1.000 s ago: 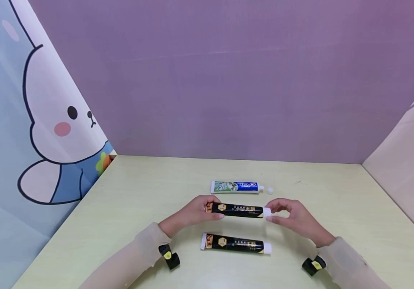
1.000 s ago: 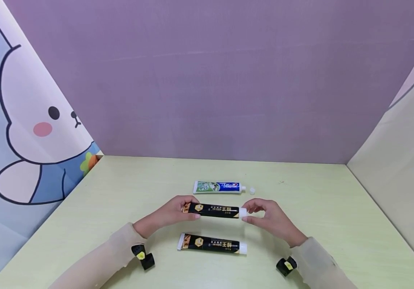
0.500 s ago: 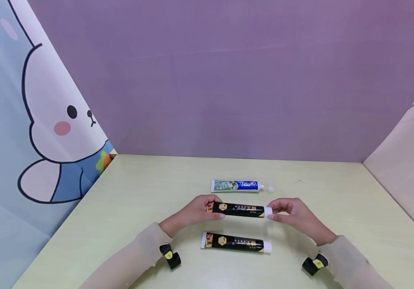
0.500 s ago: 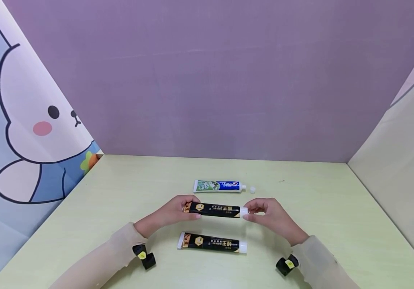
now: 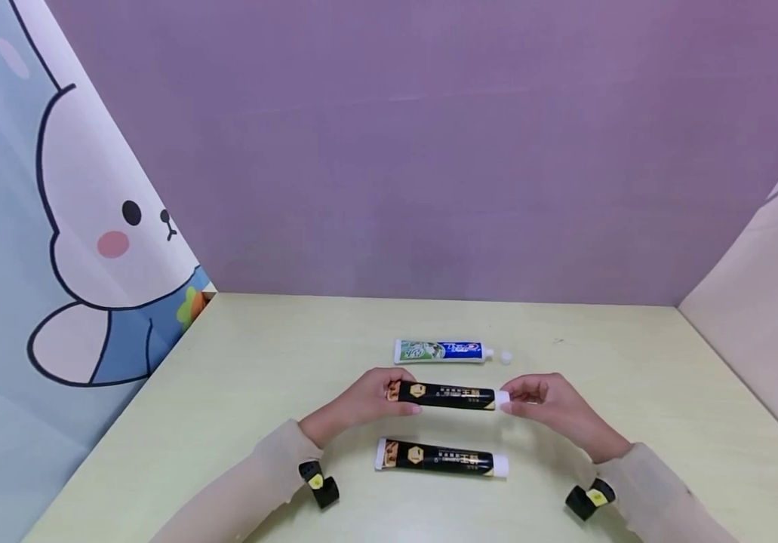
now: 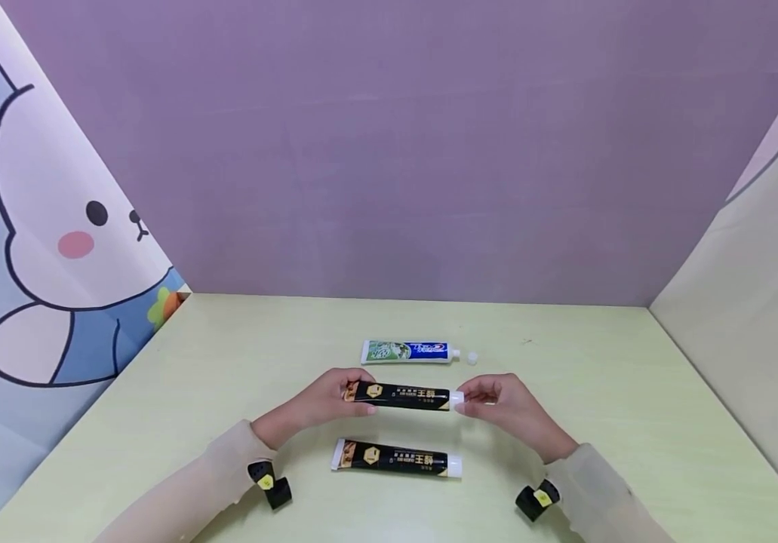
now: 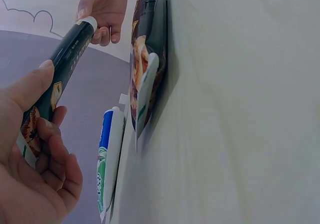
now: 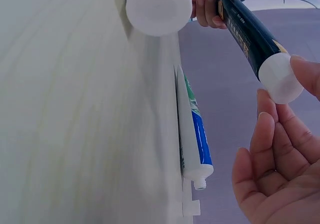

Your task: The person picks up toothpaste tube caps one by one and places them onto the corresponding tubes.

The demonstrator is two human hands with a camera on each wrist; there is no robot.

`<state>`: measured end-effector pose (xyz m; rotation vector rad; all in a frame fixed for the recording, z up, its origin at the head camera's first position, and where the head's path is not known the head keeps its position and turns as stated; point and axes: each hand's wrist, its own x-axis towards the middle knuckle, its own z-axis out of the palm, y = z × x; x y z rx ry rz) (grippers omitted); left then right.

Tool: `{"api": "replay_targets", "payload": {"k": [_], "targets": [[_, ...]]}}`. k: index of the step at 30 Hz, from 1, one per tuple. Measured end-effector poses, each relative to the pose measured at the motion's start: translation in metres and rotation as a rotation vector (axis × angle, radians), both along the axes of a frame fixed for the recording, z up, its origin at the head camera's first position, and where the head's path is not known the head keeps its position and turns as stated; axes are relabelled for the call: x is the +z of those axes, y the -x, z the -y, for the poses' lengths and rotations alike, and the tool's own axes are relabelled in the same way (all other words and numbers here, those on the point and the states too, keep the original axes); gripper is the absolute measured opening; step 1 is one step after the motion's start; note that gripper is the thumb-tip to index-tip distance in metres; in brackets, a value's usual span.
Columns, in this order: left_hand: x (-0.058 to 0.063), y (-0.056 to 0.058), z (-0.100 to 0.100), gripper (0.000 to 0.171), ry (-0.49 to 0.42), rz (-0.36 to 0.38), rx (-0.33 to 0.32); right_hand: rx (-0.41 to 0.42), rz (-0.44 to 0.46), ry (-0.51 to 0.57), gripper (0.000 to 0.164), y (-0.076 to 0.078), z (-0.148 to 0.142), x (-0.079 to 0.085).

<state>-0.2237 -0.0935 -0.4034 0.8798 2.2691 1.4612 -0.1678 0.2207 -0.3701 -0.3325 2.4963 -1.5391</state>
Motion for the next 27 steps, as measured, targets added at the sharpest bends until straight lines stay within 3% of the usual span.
{"api": "replay_targets", "payload": {"k": [9,21,24,27], "targets": [[0.002,0.0,-0.001,0.029,-0.022,0.005,-0.015,-0.002,0.024,-0.013,0.035,0.0,0.0,0.001],[0.0,0.001,-0.003,0.032,0.007,0.014,0.02,-0.009,0.013,0.001,0.035,0.002,-0.002,-0.003],[0.004,-0.001,-0.003,0.031,0.009,0.025,0.02,-0.011,-0.018,0.001,0.033,0.003,-0.002,-0.007],[0.016,-0.007,-0.003,0.03,0.004,0.03,0.012,-0.006,-0.047,0.002,0.032,0.004,-0.002,-0.01]]}}
